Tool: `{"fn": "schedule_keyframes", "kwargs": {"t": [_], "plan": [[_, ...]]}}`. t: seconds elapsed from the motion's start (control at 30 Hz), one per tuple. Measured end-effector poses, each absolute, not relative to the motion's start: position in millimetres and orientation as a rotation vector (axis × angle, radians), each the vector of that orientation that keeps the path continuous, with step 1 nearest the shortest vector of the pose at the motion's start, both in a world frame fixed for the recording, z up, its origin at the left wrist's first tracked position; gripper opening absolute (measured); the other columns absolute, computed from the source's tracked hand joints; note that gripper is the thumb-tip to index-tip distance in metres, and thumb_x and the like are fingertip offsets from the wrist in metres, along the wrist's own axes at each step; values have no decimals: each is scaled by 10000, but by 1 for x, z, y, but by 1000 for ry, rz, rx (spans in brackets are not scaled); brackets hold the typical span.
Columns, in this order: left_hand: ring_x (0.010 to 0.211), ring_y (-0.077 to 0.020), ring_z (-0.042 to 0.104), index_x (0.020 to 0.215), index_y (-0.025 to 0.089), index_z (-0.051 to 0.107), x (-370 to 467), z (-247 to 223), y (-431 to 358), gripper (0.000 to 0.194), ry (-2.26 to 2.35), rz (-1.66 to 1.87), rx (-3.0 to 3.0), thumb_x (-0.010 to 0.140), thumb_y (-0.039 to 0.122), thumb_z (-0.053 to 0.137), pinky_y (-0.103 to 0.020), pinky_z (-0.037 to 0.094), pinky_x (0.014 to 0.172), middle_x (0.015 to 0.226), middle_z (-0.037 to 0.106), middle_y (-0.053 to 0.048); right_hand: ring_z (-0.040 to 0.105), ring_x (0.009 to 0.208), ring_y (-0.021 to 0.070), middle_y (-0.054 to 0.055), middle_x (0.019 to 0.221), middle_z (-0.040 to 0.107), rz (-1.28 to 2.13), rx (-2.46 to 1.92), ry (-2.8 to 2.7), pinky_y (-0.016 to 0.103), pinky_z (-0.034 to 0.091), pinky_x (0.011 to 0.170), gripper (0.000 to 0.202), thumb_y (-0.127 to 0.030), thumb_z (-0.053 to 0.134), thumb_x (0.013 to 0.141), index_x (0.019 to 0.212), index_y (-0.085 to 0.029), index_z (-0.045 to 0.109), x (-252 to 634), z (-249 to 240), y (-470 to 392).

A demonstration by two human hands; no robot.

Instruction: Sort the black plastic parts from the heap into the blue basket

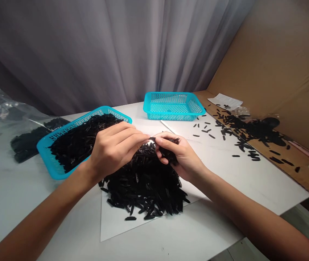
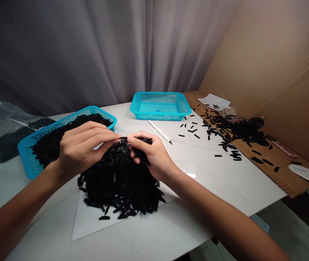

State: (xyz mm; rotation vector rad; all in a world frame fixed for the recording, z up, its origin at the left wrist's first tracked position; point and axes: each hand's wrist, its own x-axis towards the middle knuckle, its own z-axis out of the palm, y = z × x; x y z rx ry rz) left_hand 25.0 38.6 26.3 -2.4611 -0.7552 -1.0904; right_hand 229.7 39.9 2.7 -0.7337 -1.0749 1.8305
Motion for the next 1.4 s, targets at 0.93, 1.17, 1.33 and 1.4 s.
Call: {"fn": "schedule_keyframes", "kwargs": {"t": [0.93,1.17,1.33,1.4], "plan": [[783,-152,596,911,171,625,36,24,32,171,-1277,-1231,-2753,997,230,489,-286,462,730,851,670,-33,506,556,89,-8,666,551,1808,-757,-1121,199,356,425,231,-362,789,774,758,-157,685,228,5,39],[730,-133,609,832,189,634,41,32,27,266,-1659,-1443,-3013,1001,342,496,-249,473,686,787,667,10,504,558,86,6,707,577,1833,-747,-1085,193,349,428,232,-366,794,765,773,-159,690,230,2,40],[757,-145,630,771,188,610,42,32,30,290,-1767,-1697,-3121,991,349,511,-258,520,706,770,662,-5,516,583,93,20,739,595,1831,-737,-1108,190,353,432,224,-367,777,785,774,-161,687,230,2,41],[753,-143,632,759,185,610,42,30,32,291,-1793,-1762,-3162,988,338,516,-258,525,695,764,664,-9,517,587,94,24,743,601,1827,-730,-1118,190,355,434,221,-363,766,797,770,-160,683,230,2,40]]}}
